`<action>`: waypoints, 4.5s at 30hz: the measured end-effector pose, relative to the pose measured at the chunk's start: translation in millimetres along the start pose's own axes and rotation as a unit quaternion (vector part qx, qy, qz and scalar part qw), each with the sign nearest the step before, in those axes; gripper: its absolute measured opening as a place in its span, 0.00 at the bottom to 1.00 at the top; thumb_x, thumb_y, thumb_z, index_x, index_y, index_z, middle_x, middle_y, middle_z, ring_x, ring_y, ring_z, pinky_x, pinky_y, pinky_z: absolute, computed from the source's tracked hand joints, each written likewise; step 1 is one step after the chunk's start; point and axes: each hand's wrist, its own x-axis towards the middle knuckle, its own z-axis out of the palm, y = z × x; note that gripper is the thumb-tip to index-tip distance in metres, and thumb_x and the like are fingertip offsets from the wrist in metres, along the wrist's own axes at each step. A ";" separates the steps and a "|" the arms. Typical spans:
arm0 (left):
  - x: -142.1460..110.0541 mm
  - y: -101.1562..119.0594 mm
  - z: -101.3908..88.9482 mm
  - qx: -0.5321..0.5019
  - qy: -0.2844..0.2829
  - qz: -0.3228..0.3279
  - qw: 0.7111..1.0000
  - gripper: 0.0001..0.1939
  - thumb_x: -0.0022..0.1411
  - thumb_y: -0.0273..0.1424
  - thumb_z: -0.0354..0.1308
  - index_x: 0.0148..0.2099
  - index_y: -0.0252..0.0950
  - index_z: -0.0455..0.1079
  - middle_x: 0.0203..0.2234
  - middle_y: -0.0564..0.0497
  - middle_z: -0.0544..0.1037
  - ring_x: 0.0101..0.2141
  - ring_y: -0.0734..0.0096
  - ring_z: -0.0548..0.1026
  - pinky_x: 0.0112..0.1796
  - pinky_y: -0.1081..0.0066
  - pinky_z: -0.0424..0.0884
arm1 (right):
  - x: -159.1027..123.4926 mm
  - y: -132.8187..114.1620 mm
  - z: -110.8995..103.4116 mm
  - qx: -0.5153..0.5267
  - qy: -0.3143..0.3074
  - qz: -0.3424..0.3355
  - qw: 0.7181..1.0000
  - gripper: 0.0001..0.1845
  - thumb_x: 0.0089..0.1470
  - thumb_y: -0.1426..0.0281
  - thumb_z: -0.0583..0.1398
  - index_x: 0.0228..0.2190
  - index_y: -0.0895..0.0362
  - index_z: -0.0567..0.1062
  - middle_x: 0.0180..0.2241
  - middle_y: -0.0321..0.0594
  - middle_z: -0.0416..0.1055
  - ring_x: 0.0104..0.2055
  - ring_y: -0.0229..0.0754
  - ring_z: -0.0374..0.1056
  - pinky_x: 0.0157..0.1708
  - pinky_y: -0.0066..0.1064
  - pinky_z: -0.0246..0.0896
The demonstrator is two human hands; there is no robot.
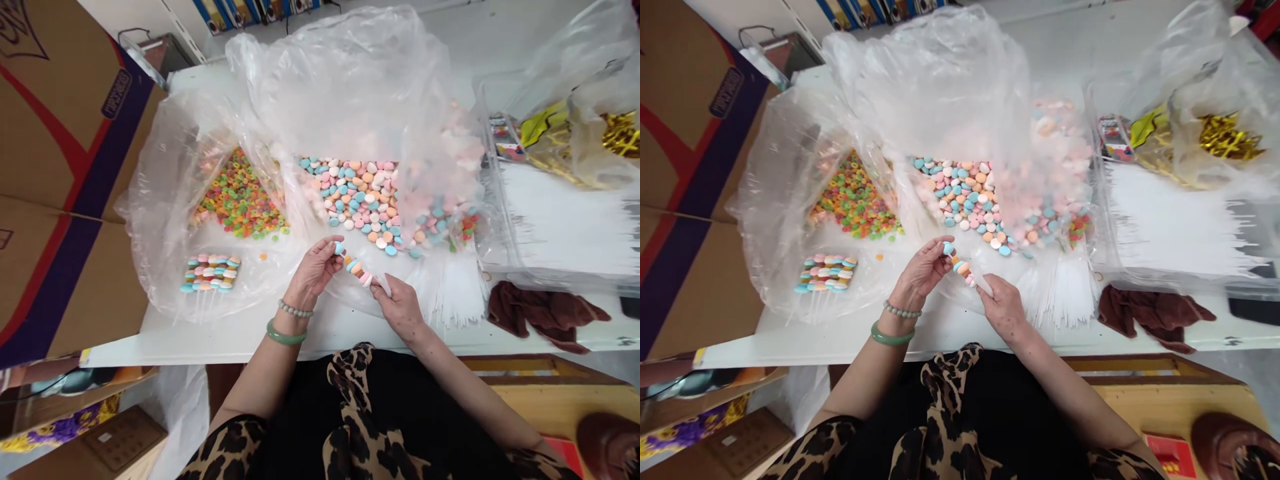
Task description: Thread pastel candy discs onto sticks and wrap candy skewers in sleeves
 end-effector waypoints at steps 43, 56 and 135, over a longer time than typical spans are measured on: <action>-5.5 -34.2 -13.1 0.215 -0.011 0.071 0.974 0.16 0.62 0.42 0.54 0.43 0.37 0.74 0.22 0.53 0.67 0.25 0.71 0.65 0.30 0.72 0.62 | 11.6 19.9 7.7 -0.018 -0.097 0.094 0.991 0.11 0.51 0.66 0.55 0.28 0.54 0.76 0.22 0.32 0.68 0.26 0.40 0.63 0.28 0.29 0.54; -11.6 -53.1 2.3 0.306 0.070 0.174 0.933 0.07 0.61 0.31 0.54 0.37 0.39 0.75 0.30 0.50 0.73 0.34 0.66 0.68 0.39 0.70 0.63 | 10.8 25.7 27.1 0.007 -0.070 0.124 0.990 0.12 0.51 0.62 0.55 0.22 0.54 0.71 0.18 0.31 0.63 0.24 0.39 0.60 0.26 0.29 0.53; -142.3 -1.7 -58.4 0.144 0.013 0.074 0.987 0.09 0.48 0.33 0.64 0.27 0.32 0.71 0.19 0.53 0.72 0.21 0.77 0.67 0.27 0.73 0.61 | -12.2 -56.6 92.0 0.213 -0.490 0.196 0.822 0.14 0.50 0.59 0.61 0.31 0.59 0.70 0.22 0.36 0.73 0.14 0.35 0.64 0.11 0.24 0.55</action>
